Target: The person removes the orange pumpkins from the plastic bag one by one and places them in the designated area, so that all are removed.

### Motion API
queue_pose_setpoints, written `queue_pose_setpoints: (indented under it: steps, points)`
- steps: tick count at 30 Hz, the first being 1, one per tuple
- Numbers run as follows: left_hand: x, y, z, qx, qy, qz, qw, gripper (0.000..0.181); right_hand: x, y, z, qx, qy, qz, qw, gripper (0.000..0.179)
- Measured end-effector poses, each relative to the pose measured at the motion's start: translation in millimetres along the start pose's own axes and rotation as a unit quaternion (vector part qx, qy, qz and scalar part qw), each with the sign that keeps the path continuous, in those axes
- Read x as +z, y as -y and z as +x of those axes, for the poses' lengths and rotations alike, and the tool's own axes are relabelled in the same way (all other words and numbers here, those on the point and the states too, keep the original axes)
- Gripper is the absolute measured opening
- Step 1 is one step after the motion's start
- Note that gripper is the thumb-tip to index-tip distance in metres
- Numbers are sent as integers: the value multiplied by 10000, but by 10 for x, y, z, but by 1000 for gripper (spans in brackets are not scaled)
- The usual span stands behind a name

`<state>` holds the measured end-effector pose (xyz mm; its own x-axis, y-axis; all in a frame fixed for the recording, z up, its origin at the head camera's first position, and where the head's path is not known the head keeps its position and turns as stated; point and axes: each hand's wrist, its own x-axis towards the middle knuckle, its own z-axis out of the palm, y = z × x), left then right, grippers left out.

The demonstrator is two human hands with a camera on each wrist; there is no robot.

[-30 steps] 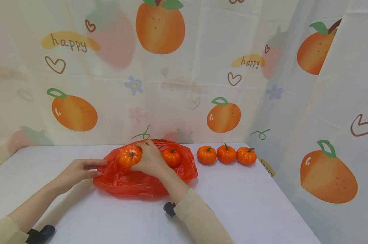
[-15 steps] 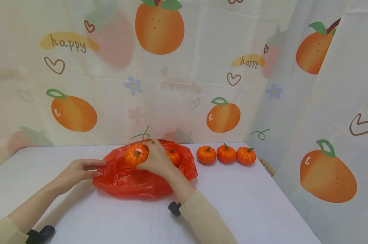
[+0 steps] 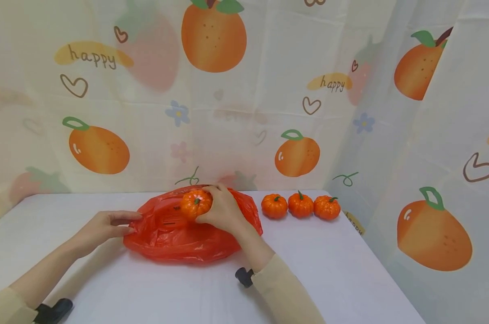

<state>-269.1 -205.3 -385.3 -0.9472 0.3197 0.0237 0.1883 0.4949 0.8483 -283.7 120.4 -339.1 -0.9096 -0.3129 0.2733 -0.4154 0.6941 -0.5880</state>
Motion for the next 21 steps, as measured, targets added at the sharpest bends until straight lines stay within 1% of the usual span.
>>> queue_pose_setpoints:
  steps: [6, 12, 16, 21]
  points:
    - [2, -4, 4, -2, -15, 0, 10000, 42, -84, -76, -37, -2, -34, 81, 10000, 77]
    - [8, 12, 11, -57, 12, 11, 10000, 43, -153, -178, -84, 8, -131, -31, 9999, 77]
    - [11, 23, 11, -103, 8, 65, 9999, 43, -206, -227, -131, 108, -122, -58, 9999, 78]
    - [10, 15, 10, -80, -11, 86, 9999, 43, -296, -272, -194, 261, -47, 5, 9996, 77]
